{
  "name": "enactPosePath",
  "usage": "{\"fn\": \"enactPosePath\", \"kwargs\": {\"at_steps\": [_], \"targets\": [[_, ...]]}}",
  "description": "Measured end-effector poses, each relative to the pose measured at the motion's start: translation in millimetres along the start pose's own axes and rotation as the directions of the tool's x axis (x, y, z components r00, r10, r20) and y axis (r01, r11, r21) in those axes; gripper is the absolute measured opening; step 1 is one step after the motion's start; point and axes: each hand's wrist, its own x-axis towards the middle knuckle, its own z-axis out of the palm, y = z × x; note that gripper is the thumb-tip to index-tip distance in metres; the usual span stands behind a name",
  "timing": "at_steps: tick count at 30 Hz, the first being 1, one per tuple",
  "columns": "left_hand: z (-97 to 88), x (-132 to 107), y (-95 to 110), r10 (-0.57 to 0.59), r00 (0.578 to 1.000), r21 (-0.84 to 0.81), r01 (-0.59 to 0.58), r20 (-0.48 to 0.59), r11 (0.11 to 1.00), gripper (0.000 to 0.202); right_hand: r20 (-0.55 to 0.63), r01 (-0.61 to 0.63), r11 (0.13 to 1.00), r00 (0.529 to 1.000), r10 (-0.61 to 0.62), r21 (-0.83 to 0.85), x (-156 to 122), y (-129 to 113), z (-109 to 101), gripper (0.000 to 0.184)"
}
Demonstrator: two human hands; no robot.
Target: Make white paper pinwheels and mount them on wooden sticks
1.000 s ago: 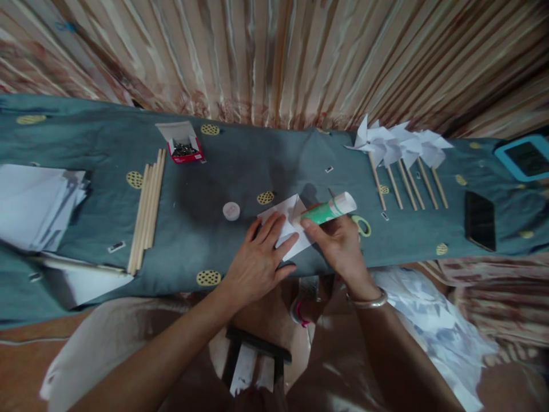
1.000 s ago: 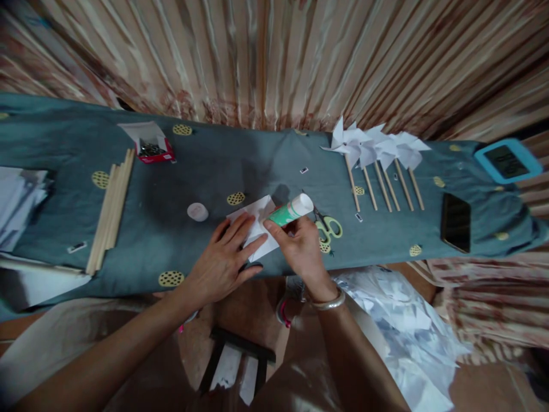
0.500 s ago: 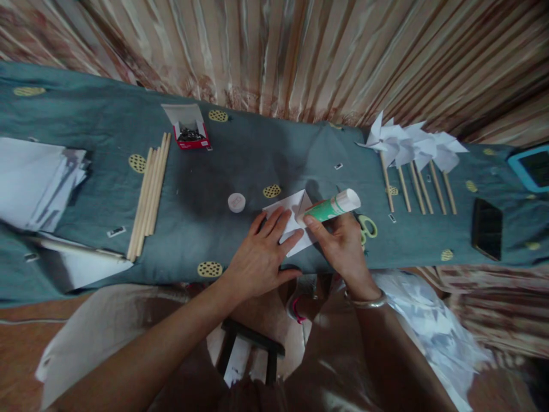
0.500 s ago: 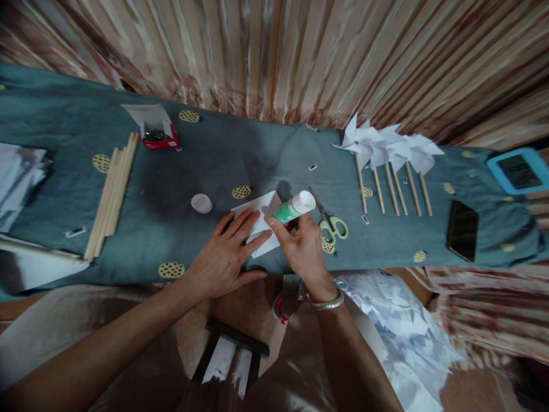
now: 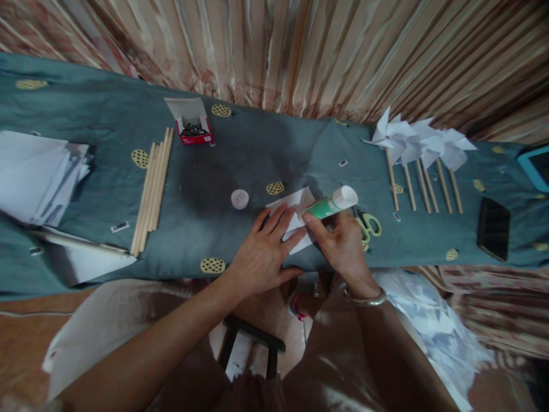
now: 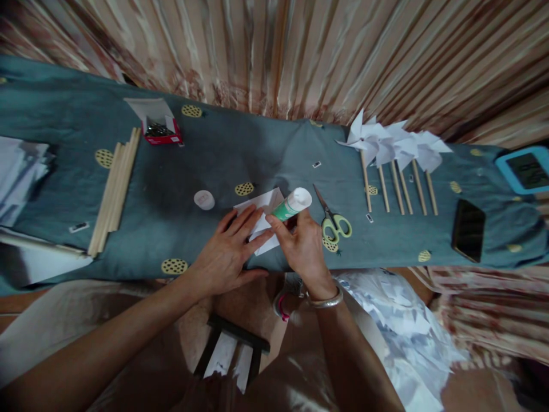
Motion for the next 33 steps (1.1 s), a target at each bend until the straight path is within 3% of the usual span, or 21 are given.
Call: {"fn": "enactPosePath", "kwargs": {"at_steps": [8,28,33], "targets": [[-1.1,0.5,0.8,-0.005,1.0,-0.008,0.005,0.007,1.0,0.082,0.052,-0.002,0.998,0.999,-0.002,0.068,-1.2,-1.8,1.4,0.037],[-4.8,0.2,1.9,-0.009,0.999,-0.014,0.01,0.046,1.0,0.082,0.043,0.021,1.0,0.999,-0.022,0.024,-1.9,-4.1,5.0,0.038],[-1.9,-1.0,2.0,-0.001,1.0,-0.007,0.001,0.011,1.0,0.081,0.053,0.044,0.999,0.998,-0.045,0.003,-2.5,-5.1,5.7,0.038]]}}
